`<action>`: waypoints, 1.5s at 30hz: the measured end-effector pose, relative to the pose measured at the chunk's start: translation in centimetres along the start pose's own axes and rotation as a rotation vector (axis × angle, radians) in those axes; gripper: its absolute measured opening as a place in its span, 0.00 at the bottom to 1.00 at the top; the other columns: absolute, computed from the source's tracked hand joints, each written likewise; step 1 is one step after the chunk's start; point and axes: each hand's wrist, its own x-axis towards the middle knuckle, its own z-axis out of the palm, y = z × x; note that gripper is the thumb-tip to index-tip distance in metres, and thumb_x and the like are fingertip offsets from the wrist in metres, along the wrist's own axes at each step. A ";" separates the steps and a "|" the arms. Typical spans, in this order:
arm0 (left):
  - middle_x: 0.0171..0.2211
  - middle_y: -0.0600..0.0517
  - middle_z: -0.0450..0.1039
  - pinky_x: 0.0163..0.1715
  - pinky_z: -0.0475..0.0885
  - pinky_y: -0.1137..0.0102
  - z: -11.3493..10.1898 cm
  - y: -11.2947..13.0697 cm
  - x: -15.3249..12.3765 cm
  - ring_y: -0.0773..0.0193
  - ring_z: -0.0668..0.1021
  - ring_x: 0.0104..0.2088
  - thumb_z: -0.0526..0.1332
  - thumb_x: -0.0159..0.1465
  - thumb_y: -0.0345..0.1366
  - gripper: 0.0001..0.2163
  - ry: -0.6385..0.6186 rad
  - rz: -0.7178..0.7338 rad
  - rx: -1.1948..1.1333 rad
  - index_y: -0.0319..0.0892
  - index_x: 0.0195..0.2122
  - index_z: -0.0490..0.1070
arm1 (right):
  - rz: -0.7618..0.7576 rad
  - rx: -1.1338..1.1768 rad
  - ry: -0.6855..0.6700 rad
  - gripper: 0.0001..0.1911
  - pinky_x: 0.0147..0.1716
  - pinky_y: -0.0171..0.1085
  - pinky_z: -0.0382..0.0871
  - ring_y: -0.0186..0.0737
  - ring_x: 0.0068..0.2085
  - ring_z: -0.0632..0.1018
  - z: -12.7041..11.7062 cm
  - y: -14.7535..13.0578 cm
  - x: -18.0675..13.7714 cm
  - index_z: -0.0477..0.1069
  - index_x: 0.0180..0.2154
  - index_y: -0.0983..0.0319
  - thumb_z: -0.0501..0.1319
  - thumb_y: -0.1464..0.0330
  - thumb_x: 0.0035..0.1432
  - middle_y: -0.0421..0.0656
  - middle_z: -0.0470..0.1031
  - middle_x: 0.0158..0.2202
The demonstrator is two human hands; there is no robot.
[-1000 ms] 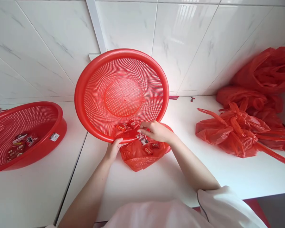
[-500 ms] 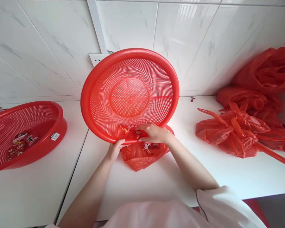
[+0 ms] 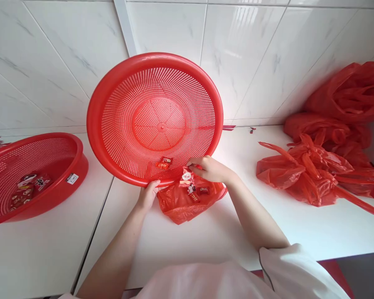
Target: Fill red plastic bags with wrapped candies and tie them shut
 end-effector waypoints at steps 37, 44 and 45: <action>0.47 0.45 0.76 0.41 0.76 0.58 -0.4 -0.2 -0.7 0.48 0.78 0.47 0.65 0.54 0.37 0.18 0.007 -0.044 0.076 0.40 0.47 0.73 | -0.084 -0.061 -0.066 0.15 0.47 0.40 0.70 0.41 0.46 0.78 2.0 -0.1 0.8 0.73 0.49 0.57 0.51 0.67 0.66 0.42 0.78 0.47; 0.44 0.47 0.77 0.41 0.77 0.59 -0.1 0.1 -0.1 0.50 0.79 0.46 0.62 0.54 0.35 0.20 0.098 0.026 0.041 0.42 0.50 0.70 | -0.033 -0.018 -0.055 0.12 0.34 0.35 0.69 0.34 0.30 0.78 -0.4 -1.0 -0.5 0.73 0.45 0.58 0.53 0.65 0.65 0.40 0.80 0.35; 0.43 0.47 0.77 0.40 0.77 0.58 -0.1 0.3 -0.1 0.50 0.79 0.46 0.62 0.55 0.36 0.19 0.107 0.029 0.038 0.41 0.49 0.70 | -0.034 -0.019 -0.031 0.12 0.33 0.34 0.68 0.34 0.29 0.77 -0.7 -1.1 -0.8 0.73 0.44 0.58 0.53 0.65 0.65 0.40 0.79 0.34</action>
